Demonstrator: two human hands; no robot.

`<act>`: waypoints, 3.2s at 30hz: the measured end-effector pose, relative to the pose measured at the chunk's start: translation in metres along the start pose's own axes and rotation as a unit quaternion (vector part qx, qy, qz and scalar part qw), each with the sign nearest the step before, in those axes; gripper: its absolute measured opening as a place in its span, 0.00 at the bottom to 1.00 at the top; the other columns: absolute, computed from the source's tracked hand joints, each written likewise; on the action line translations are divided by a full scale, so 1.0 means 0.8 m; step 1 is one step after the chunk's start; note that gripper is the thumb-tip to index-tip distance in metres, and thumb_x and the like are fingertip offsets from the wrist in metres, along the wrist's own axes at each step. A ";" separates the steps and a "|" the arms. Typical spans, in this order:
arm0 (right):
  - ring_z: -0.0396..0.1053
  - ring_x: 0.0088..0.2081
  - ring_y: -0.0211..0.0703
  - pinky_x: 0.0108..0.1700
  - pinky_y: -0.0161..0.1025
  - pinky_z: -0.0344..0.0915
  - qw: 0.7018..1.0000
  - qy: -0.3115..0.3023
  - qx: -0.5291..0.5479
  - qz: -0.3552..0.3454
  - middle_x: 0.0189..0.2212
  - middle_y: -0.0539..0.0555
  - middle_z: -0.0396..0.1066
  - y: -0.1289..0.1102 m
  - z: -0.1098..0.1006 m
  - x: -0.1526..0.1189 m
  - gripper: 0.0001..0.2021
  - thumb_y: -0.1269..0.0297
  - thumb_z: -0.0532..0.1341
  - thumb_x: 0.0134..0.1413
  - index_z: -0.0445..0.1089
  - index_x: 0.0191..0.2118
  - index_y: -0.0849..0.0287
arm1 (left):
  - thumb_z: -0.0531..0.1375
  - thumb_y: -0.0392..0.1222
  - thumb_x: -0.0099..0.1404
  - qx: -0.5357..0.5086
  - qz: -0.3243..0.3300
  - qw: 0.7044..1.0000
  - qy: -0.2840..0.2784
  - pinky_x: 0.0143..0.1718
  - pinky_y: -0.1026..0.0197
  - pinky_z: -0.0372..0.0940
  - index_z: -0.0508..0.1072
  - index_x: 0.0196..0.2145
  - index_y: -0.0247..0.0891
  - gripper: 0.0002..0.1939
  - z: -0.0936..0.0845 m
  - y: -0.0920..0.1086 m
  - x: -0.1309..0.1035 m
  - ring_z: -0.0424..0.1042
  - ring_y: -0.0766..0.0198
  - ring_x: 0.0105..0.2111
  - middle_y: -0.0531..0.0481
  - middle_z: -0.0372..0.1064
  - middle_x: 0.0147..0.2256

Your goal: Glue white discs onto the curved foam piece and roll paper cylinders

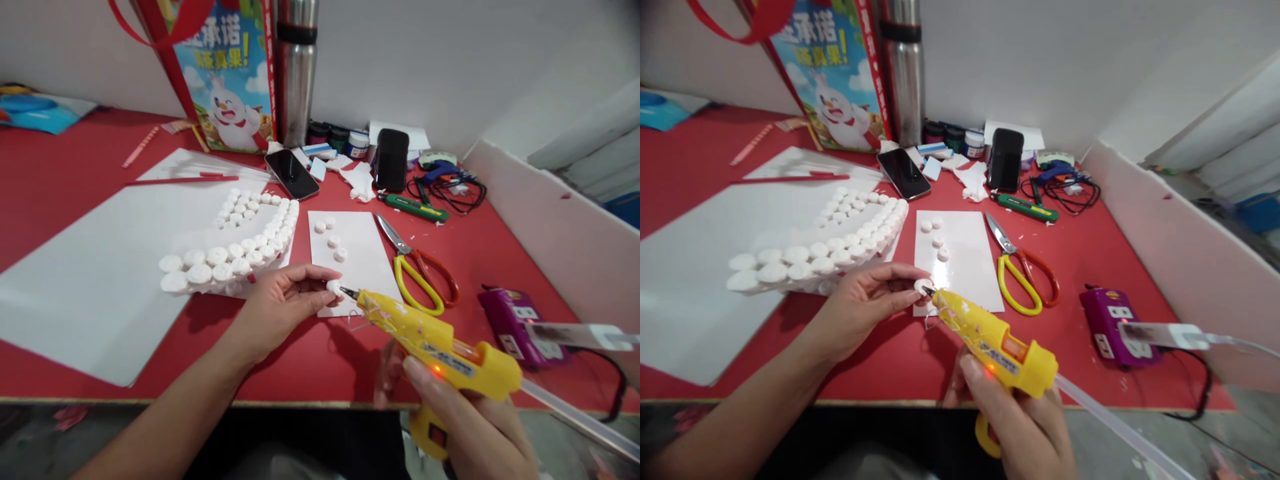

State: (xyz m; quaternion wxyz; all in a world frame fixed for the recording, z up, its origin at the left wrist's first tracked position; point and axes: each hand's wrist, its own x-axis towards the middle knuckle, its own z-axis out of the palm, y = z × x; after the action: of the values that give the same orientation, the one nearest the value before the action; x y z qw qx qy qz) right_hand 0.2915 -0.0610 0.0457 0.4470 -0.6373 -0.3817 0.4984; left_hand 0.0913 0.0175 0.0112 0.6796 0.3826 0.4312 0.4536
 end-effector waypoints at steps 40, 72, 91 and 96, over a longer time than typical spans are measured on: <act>0.67 0.22 0.40 0.23 0.35 0.60 0.995 -0.065 -0.080 0.009 0.17 0.54 0.70 -0.006 0.000 0.003 0.25 0.47 0.62 0.62 0.69 0.19 0.58 | 0.72 0.36 0.60 -0.042 0.009 0.999 0.004 0.44 0.69 0.73 0.80 0.41 0.37 0.11 -0.001 0.000 0.001 0.81 0.66 0.39 0.51 0.80 0.36; 0.66 0.20 0.39 0.22 0.35 0.64 0.990 -0.082 0.109 0.030 0.22 0.53 0.69 0.028 0.003 0.045 0.16 0.56 0.64 0.60 0.73 0.25 0.60 | 0.65 0.30 0.65 0.611 0.324 0.676 0.253 0.42 0.63 0.71 0.76 0.49 0.34 0.14 -0.050 -0.020 -0.090 0.75 0.64 0.34 0.44 0.75 0.41; 0.65 0.18 0.40 0.20 0.38 0.62 0.984 -0.110 0.138 0.008 0.22 0.54 0.69 0.021 0.012 0.061 0.13 0.56 0.66 0.56 0.74 0.26 0.60 | 0.63 0.37 0.67 0.713 0.333 0.568 0.242 0.41 0.52 0.73 0.79 0.46 0.33 0.11 -0.078 -0.012 -0.065 0.80 0.50 0.37 0.42 0.81 0.40; 0.64 0.18 0.40 0.20 0.38 0.62 0.983 -0.109 0.144 0.005 0.22 0.54 0.69 0.021 0.012 0.061 0.13 0.58 0.65 0.57 0.74 0.26 0.59 | 0.63 0.38 0.68 0.702 0.329 0.585 0.240 0.43 0.51 0.74 0.78 0.49 0.33 0.13 -0.084 -0.014 -0.066 0.79 0.49 0.40 0.41 0.81 0.43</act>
State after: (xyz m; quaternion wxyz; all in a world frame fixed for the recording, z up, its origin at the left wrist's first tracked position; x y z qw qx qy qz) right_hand 0.2935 -0.0184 0.0147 0.4873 -0.5097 -0.3490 0.6172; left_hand 0.0205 -0.0270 -0.0087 -0.1237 0.7338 0.6076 0.2776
